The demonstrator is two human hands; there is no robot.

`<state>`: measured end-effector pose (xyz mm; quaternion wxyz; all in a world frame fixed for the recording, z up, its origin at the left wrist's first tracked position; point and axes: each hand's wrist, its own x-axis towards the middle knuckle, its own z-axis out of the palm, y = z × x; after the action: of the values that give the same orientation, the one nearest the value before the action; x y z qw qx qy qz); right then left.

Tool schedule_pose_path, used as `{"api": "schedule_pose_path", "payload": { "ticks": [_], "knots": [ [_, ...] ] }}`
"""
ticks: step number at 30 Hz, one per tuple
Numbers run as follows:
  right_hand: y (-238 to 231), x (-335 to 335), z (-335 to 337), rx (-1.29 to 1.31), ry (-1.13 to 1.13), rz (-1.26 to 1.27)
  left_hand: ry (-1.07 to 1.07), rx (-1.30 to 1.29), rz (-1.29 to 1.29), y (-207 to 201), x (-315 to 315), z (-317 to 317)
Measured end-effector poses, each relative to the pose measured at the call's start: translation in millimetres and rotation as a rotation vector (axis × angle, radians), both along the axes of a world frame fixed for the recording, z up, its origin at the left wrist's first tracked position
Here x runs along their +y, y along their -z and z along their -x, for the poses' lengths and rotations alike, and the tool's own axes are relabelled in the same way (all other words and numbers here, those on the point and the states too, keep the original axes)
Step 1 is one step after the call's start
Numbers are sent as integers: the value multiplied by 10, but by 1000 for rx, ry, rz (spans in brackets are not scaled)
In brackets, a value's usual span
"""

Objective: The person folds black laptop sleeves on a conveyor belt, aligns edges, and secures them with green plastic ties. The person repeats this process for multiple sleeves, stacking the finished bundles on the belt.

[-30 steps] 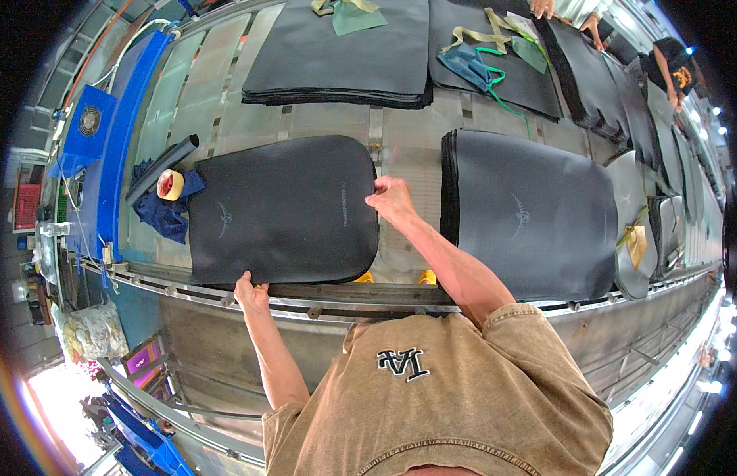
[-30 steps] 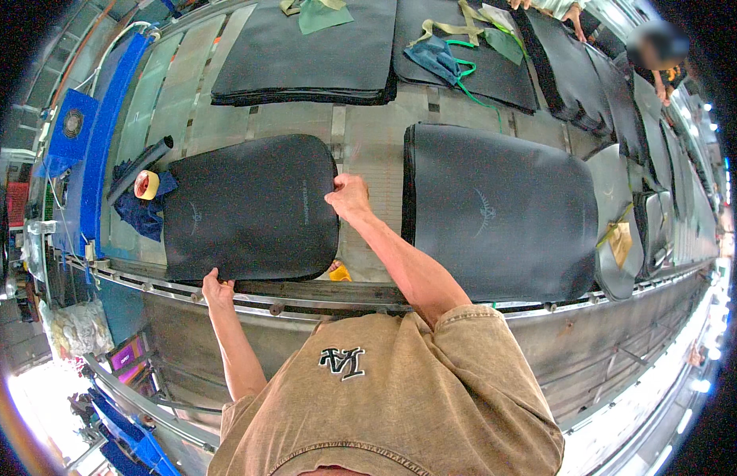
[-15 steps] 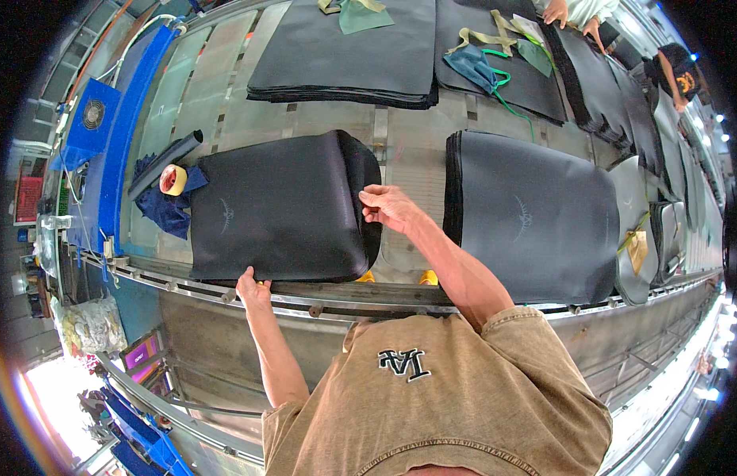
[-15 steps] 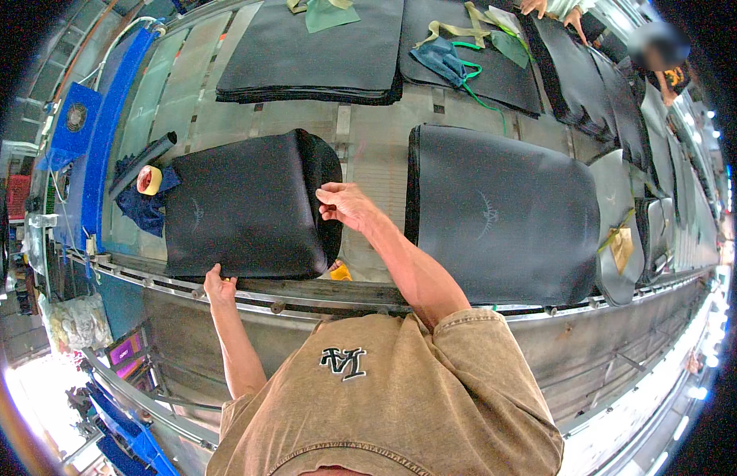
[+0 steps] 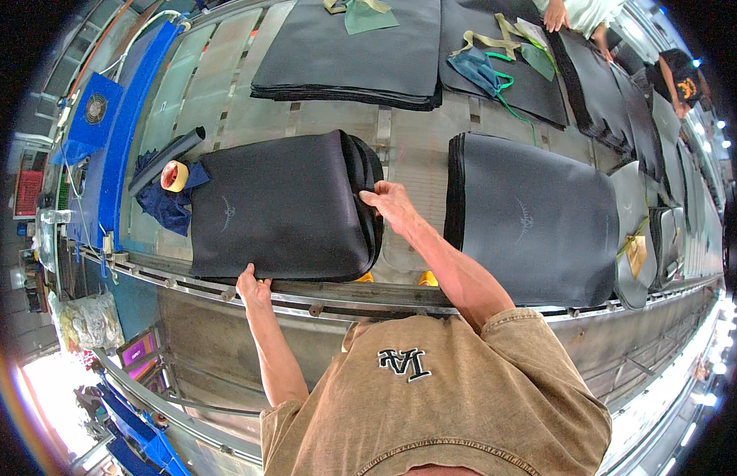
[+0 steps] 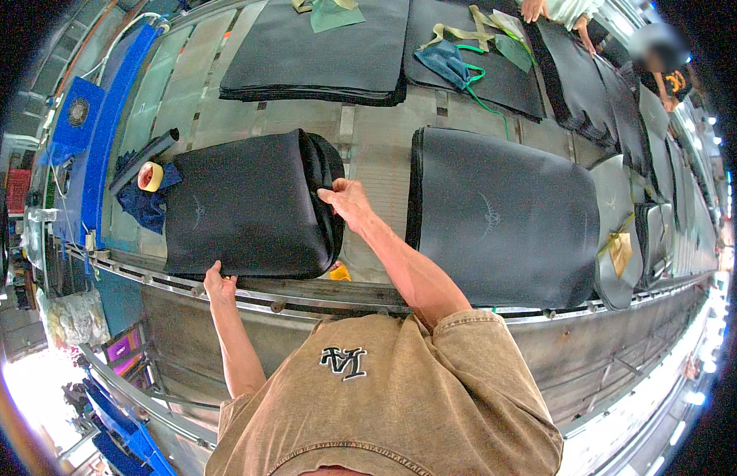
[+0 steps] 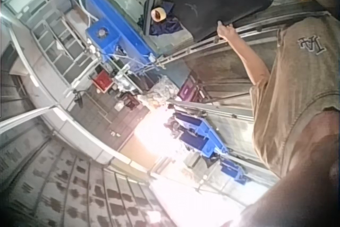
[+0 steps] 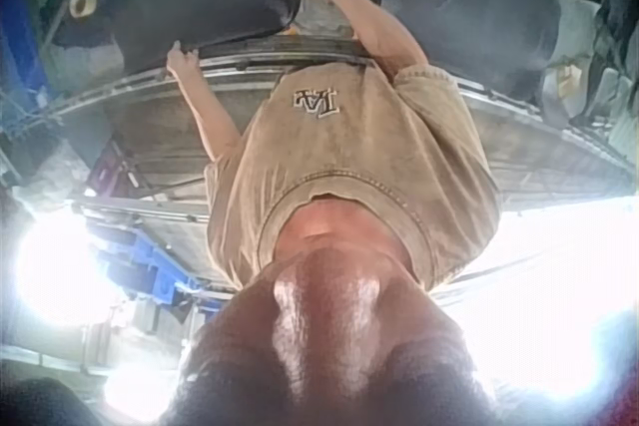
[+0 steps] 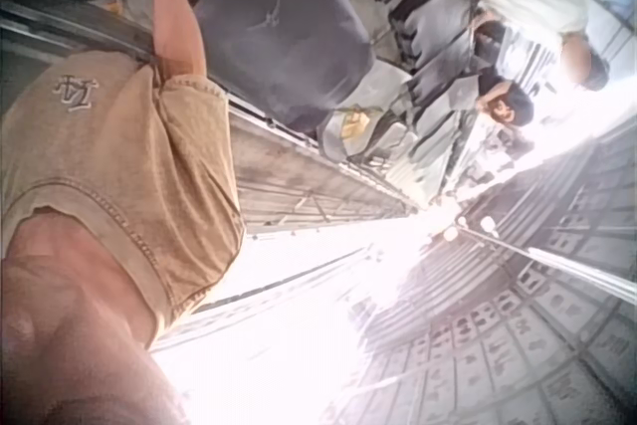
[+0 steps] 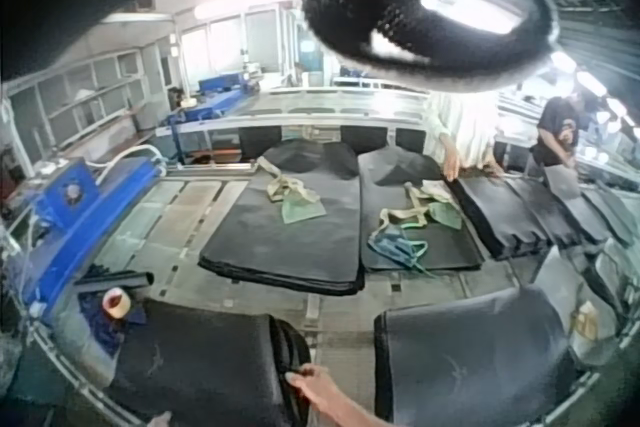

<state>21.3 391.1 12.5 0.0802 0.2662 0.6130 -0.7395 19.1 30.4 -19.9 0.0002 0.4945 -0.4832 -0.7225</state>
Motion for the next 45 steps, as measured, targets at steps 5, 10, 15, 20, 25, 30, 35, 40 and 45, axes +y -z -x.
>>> {"api": "schedule_pose_path", "payload": {
  "ticks": [5, 10, 15, 20, 25, 30, 35, 40, 45],
  "knots": [
    [-156, -100, -75, 140, 149, -202, 16, -12, 31, -55, 30, -10],
    [-5, -57, -76, 272, 43, -316, 11, -17, 29, 27, -21, 7],
    [19, 4, -33, 203, 7, -105, 14, -6, 16, 36, -14, 6],
    [90, 36, -32, 144, -28, -53, 35, -6, 26, 70, -51, -3],
    [47, 53, -3, 128, -56, -137, 37, -8, 34, 90, -61, 4],
    [-59, -30, 10, 103, -33, -323, 3, 42, -12, 138, -83, -19],
    [84, -75, -8, 208, 132, -563, 21, 50, -23, 144, -105, -9],
    [79, -99, -16, 272, 127, -474, 8, -28, 31, 34, -1, 7],
    [11, -48, 9, 188, 5, -378, 30, -24, 35, 9, -12, -12]
  ]
}}
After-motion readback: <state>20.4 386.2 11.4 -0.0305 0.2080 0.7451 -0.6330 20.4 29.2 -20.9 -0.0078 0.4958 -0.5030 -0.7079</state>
